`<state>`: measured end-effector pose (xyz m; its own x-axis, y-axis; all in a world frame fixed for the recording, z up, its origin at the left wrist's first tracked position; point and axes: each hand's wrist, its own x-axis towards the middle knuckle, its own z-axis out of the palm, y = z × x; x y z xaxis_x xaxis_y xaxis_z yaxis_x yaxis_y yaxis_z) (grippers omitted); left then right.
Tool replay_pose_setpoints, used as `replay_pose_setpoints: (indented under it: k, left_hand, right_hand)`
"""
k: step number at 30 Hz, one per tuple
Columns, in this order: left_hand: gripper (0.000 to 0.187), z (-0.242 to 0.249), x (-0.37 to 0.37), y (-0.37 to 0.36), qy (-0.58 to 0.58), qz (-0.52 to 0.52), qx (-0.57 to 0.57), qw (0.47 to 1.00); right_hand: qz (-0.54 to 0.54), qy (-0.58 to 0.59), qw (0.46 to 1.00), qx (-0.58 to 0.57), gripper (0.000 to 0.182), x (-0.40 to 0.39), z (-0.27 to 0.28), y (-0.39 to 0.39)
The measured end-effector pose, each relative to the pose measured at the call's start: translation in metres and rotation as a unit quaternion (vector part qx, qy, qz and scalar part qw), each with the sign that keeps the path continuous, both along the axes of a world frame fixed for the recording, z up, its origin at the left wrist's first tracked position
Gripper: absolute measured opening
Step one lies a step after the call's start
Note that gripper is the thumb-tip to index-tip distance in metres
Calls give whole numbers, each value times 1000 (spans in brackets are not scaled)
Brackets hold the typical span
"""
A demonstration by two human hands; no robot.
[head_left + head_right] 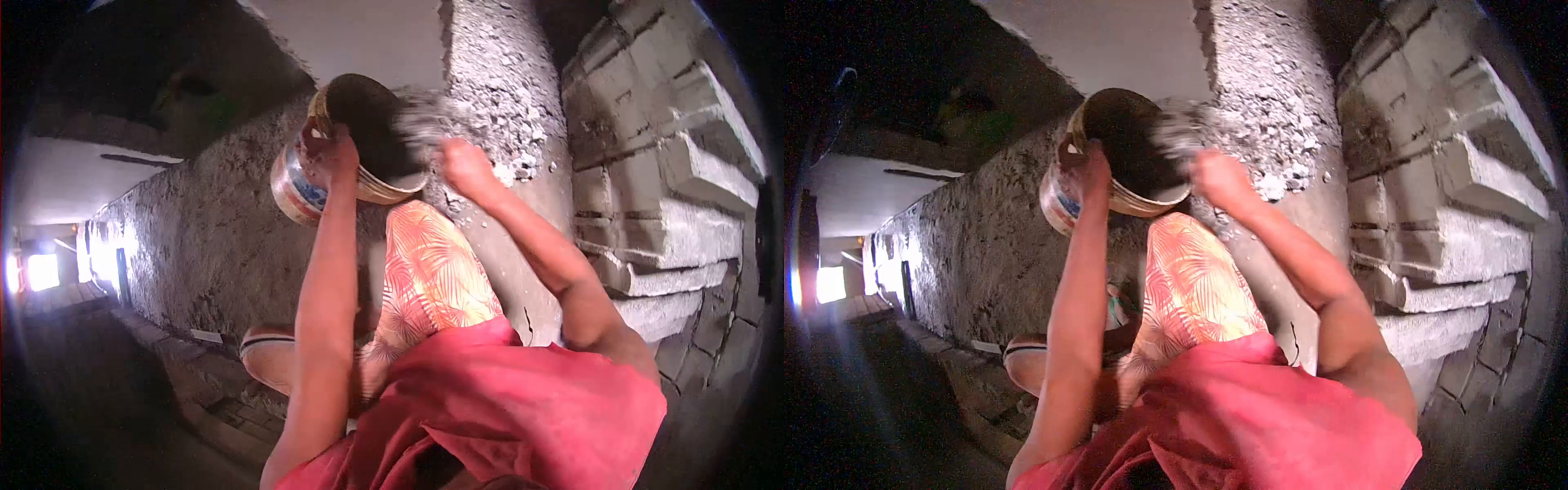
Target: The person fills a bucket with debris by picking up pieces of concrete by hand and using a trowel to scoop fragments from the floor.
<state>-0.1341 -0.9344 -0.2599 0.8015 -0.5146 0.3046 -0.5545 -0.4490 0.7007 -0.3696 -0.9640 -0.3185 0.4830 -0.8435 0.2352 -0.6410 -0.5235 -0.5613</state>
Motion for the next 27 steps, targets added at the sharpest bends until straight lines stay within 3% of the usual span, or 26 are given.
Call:
replay_pose_setpoints:
  k: [2,5,6,7,8,9,10,12,15,17,18,19,20,22,24,25,27]
  left_hand:
    - [53,-10,15,-1,-25,-12,71,997]
    - [50,-6,47,11,-105,-112,104,983]
    - [48,8,52,17,-98,-67,109,987]
    - [47,18,57,19,-90,-23,114,989]
    - [47,11,80,17,-86,-25,118,989]
    - [51,-3,112,15,-4,-18,70,997]
    - [55,-12,129,14,77,-9,22,997]
    - [55,-9,127,18,77,-16,-12,997]
    - [55,-1,112,11,74,-26,-58,995]
    - [55,5,103,8,71,-20,-68,995]
    - [56,8,102,9,54,-24,-38,998]
    - [57,9,101,13,35,-25,-6,999]
    - [57,7,97,16,28,-16,-9,999]
    - [57,3,95,18,25,-9,3,1000]
    - [57,4,100,24,14,0,13,1000]
    - [58,2,96,24,-4,-20,-3,1000]
    - [52,16,67,24,-20,-3,1,1000]
  right_hand:
    - [14,64,998,15,30,13,19,11]
    - [-98,-51,985,130,35,-33,-7,33]
    - [-139,-60,974,168,35,-69,-33,47]
    - [-116,-70,989,57,34,-119,-83,73]
    - [-181,-15,961,208,35,-154,-81,101]
    - [-178,2,970,166,33,-205,-126,132]
    - [-242,-1,928,284,33,-226,-108,162]
    - [-259,19,925,277,34,-273,-147,205]
    - [-229,98,928,279,37,-247,-169,158]
    - [-194,72,950,232,40,-215,-210,80]
    - [-191,56,959,202,42,-184,-211,35]
    - [-129,42,987,86,43,-160,-232,-8]
    - [-108,81,985,107,41,-135,-237,-51]
    - [-118,48,982,137,37,-91,-231,-99]
    - [-135,5,984,120,37,-87,-230,-90]
    - [-118,18,992,47,37,-87,-239,-89]
    - [-157,-3,981,112,35,-90,-240,-78]
